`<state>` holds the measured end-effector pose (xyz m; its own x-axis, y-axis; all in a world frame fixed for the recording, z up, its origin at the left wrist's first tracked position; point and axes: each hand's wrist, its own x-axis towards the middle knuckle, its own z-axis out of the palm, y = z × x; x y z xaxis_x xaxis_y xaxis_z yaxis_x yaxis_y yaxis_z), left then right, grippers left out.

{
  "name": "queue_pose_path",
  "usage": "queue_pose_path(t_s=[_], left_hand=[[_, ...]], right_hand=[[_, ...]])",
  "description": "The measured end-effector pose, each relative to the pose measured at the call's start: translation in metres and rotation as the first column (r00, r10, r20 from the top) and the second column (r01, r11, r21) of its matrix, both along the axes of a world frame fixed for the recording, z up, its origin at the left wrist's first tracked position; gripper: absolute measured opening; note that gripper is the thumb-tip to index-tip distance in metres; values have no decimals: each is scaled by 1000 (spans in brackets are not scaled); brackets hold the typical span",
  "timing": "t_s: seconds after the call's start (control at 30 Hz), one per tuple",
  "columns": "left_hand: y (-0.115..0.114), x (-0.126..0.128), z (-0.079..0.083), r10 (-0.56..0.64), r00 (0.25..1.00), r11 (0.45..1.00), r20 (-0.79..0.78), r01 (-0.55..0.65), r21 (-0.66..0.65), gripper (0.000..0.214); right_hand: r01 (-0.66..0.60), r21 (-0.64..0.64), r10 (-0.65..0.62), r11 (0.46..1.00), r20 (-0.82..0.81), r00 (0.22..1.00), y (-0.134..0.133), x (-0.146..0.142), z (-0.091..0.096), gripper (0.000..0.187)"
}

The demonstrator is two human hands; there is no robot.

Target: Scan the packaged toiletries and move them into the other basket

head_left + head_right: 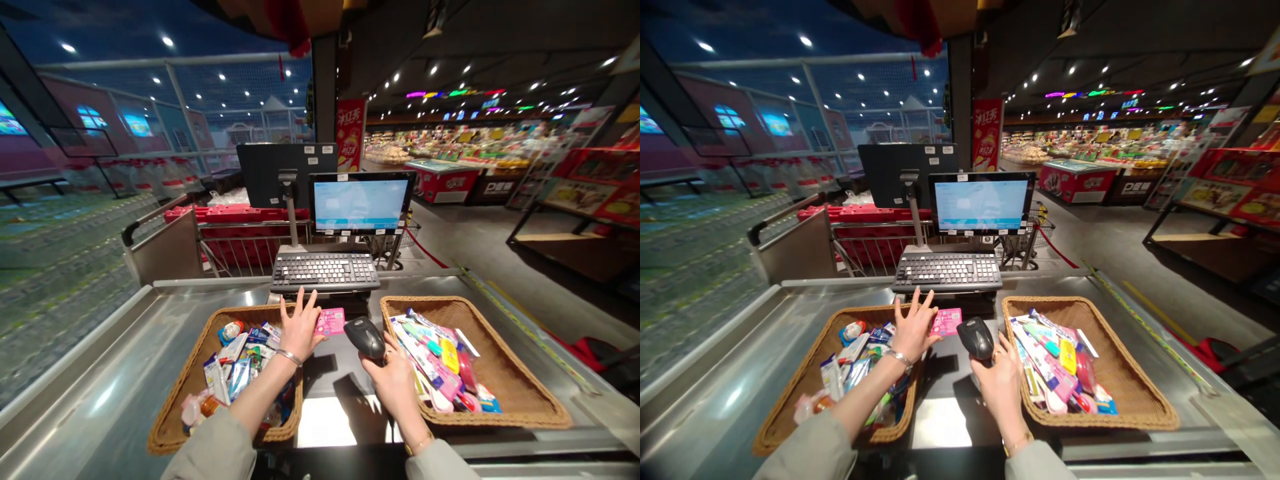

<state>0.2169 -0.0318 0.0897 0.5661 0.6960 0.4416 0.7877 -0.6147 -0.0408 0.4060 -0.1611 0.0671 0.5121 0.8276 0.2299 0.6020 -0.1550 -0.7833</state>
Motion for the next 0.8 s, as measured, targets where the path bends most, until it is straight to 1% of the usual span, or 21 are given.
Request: queue_pose_path(t_s=[0.27,0.4,0.5,0.8], left_hand=[[0,21,0,-50,999,999,-12,50,-15,54],[0,31,1,-72,997,997,-12,72,-11,55],[0,39,2,-93,996,996,-17,92,-16,56],[-2,61,8,-138,989,990,-48,136,-40,59]], right_hand=[[87,-6,-87,996,-15,996,-9,15,-1,34],[96,-21,-97,995,-43,994,-14,23,-1,36],[128,-22,-129,992,-45,991,-17,28,-2,37],[169,-13,-170,985,-68,983,-22,44,-3,33]])
